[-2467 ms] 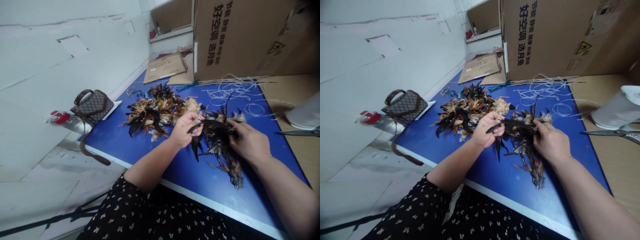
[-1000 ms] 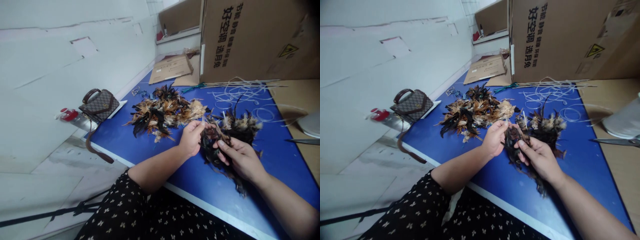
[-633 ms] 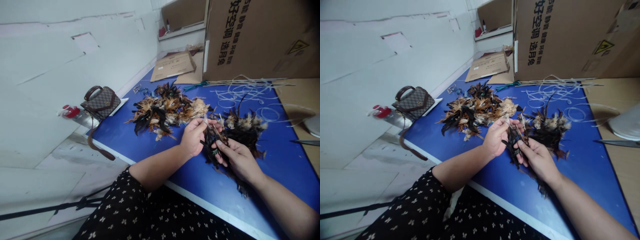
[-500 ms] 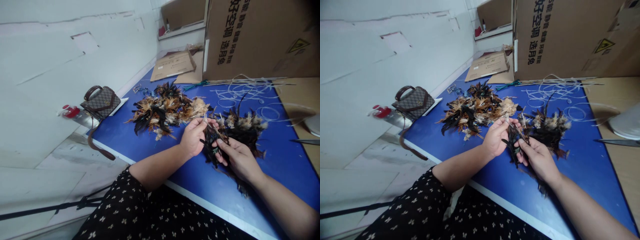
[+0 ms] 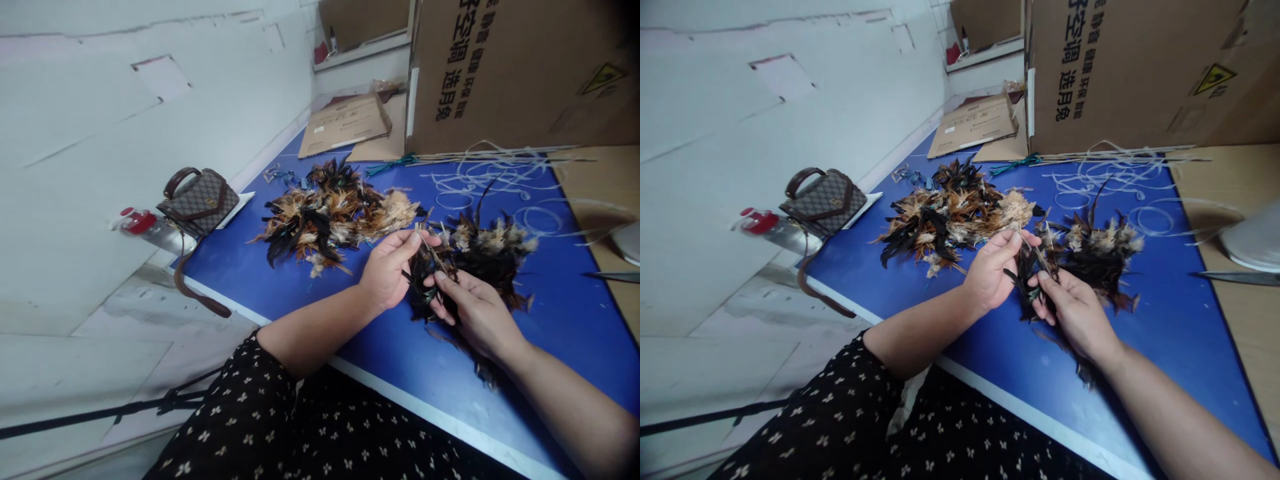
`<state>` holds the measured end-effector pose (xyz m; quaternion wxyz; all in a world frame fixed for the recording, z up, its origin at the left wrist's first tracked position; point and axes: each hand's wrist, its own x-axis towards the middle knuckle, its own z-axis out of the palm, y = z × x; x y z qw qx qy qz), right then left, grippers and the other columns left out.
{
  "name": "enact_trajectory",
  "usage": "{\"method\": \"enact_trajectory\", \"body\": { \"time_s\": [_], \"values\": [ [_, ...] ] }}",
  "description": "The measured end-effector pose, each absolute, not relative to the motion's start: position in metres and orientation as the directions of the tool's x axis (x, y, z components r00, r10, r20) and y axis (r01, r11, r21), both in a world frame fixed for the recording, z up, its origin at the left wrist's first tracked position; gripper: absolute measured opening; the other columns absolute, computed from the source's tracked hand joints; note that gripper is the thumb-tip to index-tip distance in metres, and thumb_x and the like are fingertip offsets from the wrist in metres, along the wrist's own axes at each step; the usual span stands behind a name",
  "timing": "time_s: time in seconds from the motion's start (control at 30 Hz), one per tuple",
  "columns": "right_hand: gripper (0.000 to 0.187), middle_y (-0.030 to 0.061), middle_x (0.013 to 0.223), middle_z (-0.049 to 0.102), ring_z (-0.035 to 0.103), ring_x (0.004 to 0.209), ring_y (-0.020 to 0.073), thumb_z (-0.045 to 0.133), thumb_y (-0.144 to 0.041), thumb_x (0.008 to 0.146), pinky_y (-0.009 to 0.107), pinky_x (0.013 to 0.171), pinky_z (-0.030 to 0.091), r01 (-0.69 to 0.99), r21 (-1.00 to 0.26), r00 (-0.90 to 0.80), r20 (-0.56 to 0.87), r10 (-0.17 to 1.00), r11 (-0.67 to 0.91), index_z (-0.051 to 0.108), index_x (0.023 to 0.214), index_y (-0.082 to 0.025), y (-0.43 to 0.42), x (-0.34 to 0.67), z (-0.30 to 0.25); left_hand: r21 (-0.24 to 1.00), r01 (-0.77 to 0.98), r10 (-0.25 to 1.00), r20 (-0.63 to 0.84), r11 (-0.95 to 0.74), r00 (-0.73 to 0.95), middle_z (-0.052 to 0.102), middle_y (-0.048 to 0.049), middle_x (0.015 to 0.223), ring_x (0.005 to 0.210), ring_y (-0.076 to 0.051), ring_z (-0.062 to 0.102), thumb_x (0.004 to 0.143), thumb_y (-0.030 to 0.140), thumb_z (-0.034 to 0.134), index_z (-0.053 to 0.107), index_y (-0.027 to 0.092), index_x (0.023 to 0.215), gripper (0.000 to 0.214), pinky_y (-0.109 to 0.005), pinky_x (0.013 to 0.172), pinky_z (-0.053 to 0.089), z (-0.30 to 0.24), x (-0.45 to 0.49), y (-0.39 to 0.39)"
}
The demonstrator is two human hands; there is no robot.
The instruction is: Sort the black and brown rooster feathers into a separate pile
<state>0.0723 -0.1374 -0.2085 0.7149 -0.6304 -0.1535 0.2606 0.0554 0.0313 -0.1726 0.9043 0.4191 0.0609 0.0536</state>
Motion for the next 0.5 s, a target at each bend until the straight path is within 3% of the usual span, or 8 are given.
{"method": "enact_trajectory", "body": {
  "time_s": [0.17,0.3,0.4,0.5],
  "values": [
    [0.066,-0.0014,0.062,0.059,0.042,0.050,0.0117,0.078,-0.086,0.096,0.023,0.045,0.030,-0.121,-0.993,0.806,-0.096,0.584,0.004,0.069,0.100,-0.020,-0.139,0.073,-0.213,0.772,-0.040,0.188,-0.104,0.634,0.977,0.068,-0.0017,0.097,0.082,-0.012,0.061,0.095,0.035,0.086,0.073,0.019,0.104,0.022,-0.027,0.076,0.051,-0.170,0.056,0.032],
    [0.063,-0.0019,0.066,0.054,0.043,0.057,0.0126,0.076,-0.084,0.099,0.025,0.050,0.033,0.006,-1.000,0.865,0.019,0.501,0.028,0.070,0.096,-0.021,-0.140,0.074,-0.214,0.759,-0.146,0.340,-0.105,0.634,0.934,0.064,-0.0003,0.090,0.086,-0.010,0.058,0.100,0.025,0.080,0.069,0.016,0.090,0.018,-0.027,0.091,0.048,-0.172,0.063,0.033],
    [0.059,-0.0015,0.068,0.054,0.047,0.061,0.0143,0.068,-0.082,0.106,0.027,0.056,0.038,0.096,-0.994,0.897,0.107,0.429,0.048,0.073,0.102,-0.023,-0.141,0.073,-0.212,0.758,-0.163,0.411,-0.149,0.632,0.899,0.064,0.0002,0.085,0.083,-0.010,0.057,0.101,0.025,0.080,0.069,0.015,0.088,0.019,-0.027,0.088,0.046,-0.178,0.066,0.030],
    [0.058,-0.0011,0.069,0.055,0.048,0.062,0.0150,0.065,-0.081,0.109,0.028,0.058,0.041,0.139,-0.990,0.896,0.136,0.422,0.025,0.072,0.103,-0.024,-0.141,0.071,-0.210,0.747,-0.108,0.376,-0.199,0.656,0.905,0.069,-0.0017,0.085,0.082,-0.011,0.060,0.098,0.024,0.082,0.073,0.013,0.092,0.016,-0.028,0.087,0.046,-0.184,0.063,0.021]
  ]
}}
